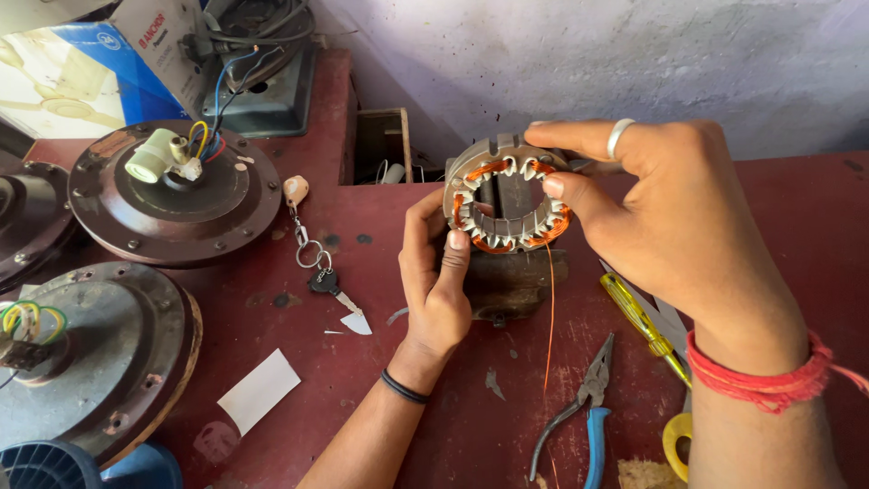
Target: The person winds copper wire around a motor stator held in a bench vise, using scissors to cut a small white insulating strip and a yellow screwdriver to tuck the wire into the stator slots. The person repeatedly rotates the stator and continues winding and tucking the wire.
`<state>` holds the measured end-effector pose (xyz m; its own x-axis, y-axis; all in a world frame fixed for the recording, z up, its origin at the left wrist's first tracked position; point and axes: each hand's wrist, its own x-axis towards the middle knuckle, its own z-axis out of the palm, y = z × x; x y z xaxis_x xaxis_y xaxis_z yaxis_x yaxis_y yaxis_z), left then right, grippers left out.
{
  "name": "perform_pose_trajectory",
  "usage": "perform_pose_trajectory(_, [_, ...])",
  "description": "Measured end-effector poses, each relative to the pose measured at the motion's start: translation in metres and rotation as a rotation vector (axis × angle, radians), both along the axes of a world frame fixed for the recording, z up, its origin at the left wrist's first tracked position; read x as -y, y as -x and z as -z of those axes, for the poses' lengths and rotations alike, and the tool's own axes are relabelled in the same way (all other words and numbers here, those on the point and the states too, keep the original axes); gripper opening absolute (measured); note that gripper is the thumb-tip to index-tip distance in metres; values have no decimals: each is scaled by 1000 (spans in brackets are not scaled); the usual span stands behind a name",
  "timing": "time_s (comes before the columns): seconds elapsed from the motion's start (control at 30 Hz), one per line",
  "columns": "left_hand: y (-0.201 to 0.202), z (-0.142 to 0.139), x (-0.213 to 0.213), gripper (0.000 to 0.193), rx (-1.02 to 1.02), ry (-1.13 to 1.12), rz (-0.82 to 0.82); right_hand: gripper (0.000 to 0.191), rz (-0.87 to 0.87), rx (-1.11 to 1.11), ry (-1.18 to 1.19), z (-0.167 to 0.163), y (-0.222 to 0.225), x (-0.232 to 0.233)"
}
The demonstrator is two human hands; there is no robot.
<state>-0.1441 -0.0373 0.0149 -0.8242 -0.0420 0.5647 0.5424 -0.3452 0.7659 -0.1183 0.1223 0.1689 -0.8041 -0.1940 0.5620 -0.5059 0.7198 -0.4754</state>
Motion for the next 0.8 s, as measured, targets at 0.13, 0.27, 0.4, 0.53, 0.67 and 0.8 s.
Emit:
perform_pose_trajectory(0.13, [0, -1, 0, 34, -15, 21, -18, 30, -13, -5, 7, -1, -1, -2])
perform_pose_trajectory(0.27, [0, -1, 0, 34, -33, 38, -28, 30, -7, 17, 26, -1, -1, -1])
perform_pose_trajectory(0.4, [-2, -1, 0, 38, -97, 71, -47, 30, -21, -7, 5, -2, -1, 0])
perform_pose_trajectory(0.53, [-2, 0, -1, 40, -74, 53, -35, 28, -111, -106, -12, -4, -1, 0])
perform_pose_trajectory(0.67, [-2, 4, -1, 36, -40, 69, -25, 28, -113, -72, 14, -6, -2, 2])
perform_pose_trajectory(0.8, [-2, 8, 0, 34, -29, 63, -4, 28, -116, -78, 4, -8, -4, 6])
